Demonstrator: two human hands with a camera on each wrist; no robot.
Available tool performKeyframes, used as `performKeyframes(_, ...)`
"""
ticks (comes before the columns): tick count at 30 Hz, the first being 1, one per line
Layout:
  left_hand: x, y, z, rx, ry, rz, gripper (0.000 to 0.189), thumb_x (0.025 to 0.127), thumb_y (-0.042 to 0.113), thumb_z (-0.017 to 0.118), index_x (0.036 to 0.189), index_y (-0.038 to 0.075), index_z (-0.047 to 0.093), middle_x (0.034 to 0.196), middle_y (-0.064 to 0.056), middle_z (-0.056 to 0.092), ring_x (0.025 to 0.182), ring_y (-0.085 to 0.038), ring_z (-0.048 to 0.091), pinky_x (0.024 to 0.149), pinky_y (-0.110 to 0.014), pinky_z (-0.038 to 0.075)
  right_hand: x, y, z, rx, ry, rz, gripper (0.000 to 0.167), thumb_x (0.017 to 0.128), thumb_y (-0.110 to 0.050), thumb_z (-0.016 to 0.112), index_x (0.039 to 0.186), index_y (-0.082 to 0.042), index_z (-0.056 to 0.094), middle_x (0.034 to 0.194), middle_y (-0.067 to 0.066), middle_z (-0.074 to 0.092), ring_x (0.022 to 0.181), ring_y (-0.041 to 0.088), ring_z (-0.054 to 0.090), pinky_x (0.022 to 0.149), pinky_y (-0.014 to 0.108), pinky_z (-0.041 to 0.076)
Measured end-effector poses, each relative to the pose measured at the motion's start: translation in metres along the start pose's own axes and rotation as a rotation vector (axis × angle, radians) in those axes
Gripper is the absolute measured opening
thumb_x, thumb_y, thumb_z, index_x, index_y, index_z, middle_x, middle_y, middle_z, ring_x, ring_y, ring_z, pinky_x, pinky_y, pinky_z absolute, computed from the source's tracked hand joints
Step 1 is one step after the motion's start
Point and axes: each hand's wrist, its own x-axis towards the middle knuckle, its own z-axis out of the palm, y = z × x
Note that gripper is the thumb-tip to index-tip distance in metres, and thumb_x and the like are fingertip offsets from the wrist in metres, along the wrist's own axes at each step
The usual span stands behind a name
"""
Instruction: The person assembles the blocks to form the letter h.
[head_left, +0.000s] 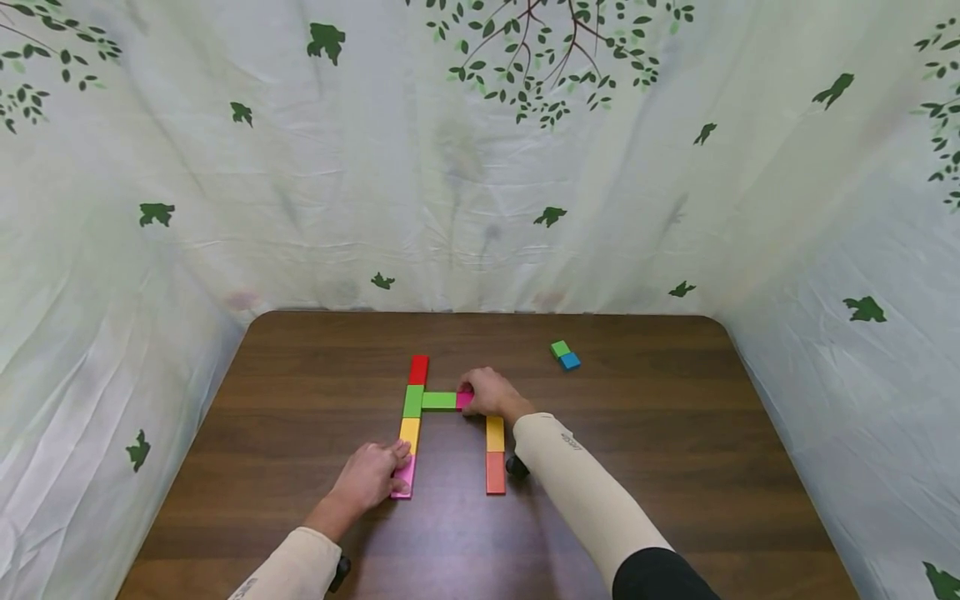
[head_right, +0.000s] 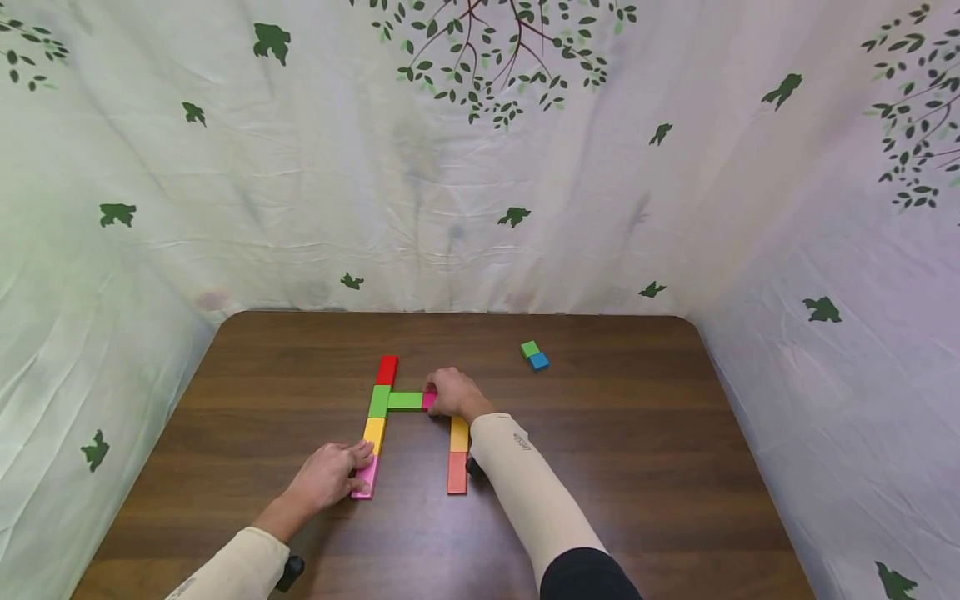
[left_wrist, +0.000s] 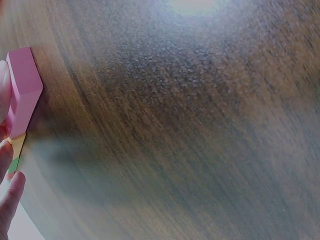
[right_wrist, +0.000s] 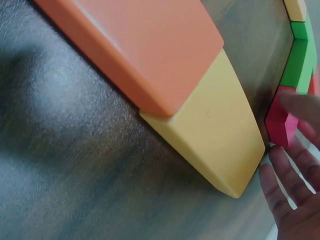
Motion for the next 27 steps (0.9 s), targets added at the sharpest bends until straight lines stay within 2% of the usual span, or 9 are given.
performKeyframes(4, -0.001, 0.001, 0.0, 0.004, 0.013, 0.01, 0.052, 0.067, 0.028, 0.085, 0.11, 0.002, 0.071, 0.117, -0.016, 0.067, 0.108, -0.029, 0.065, 0.088, -0.043, 0.052, -0.003, 0.006, -0.005, 0.057, -0.021, -0.015, 0.039, 0.073, -0.022, 0.085, 0.107, -0.011, 0.07, 0.098, -0.001, 0.067, 0.09, 0.014, 0.058, 0.083, 0.027, 0.05)
performKeyframes(8, -0.002, 0.001, 0.0, 0.004, 0.02, 0.003, 0.05, 0.067, 0.026, 0.085, 0.109, 0.002, 0.072, 0.117, -0.016, 0.067, 0.109, -0.028, 0.065, 0.088, -0.042, 0.052, -0.009, 0.02, -0.017, 0.117, -0.03, 0.02, 0.045, 0.074, -0.022, 0.084, 0.114, -0.01, 0.067, 0.107, 0.002, 0.066, 0.099, 0.016, 0.059, 0.089, 0.031, 0.049)
performKeyframes(15, -0.003, 0.001, -0.002, -0.014, 0.012, -0.024, 0.051, 0.068, 0.026, 0.085, 0.111, 0.003, 0.071, 0.12, -0.015, 0.066, 0.11, -0.03, 0.064, 0.089, -0.043, 0.051, -0.023, 0.059, -0.041, 0.128, 0.027, 0.166, 0.038, 0.08, -0.017, 0.08, 0.114, -0.008, 0.067, 0.11, 0.005, 0.065, 0.103, 0.02, 0.058, 0.091, 0.036, 0.05)
performKeyframes(22, -0.003, 0.002, -0.001, -0.024, 0.009, -0.036, 0.052, 0.068, 0.027, 0.084, 0.112, 0.004, 0.07, 0.122, -0.015, 0.065, 0.112, -0.031, 0.062, 0.09, -0.044, 0.051, -0.04, 0.092, -0.065, 0.129, 0.103, 0.216, 0.03, 0.084, -0.012, 0.074, 0.112, -0.005, 0.066, 0.111, 0.01, 0.064, 0.105, 0.026, 0.059, 0.09, 0.041, 0.049)
performKeyframes(27, -0.002, 0.003, 0.0, -0.031, 0.014, -0.035, 0.052, 0.068, 0.027, 0.084, 0.112, 0.004, 0.071, 0.121, -0.015, 0.065, 0.11, -0.031, 0.063, 0.09, -0.043, 0.051, -0.052, 0.11, -0.078, 0.094, 0.102, 0.254, 0.029, 0.084, -0.012, 0.074, 0.112, -0.005, 0.067, 0.11, 0.011, 0.062, 0.103, 0.027, 0.057, 0.088, 0.044, 0.049)
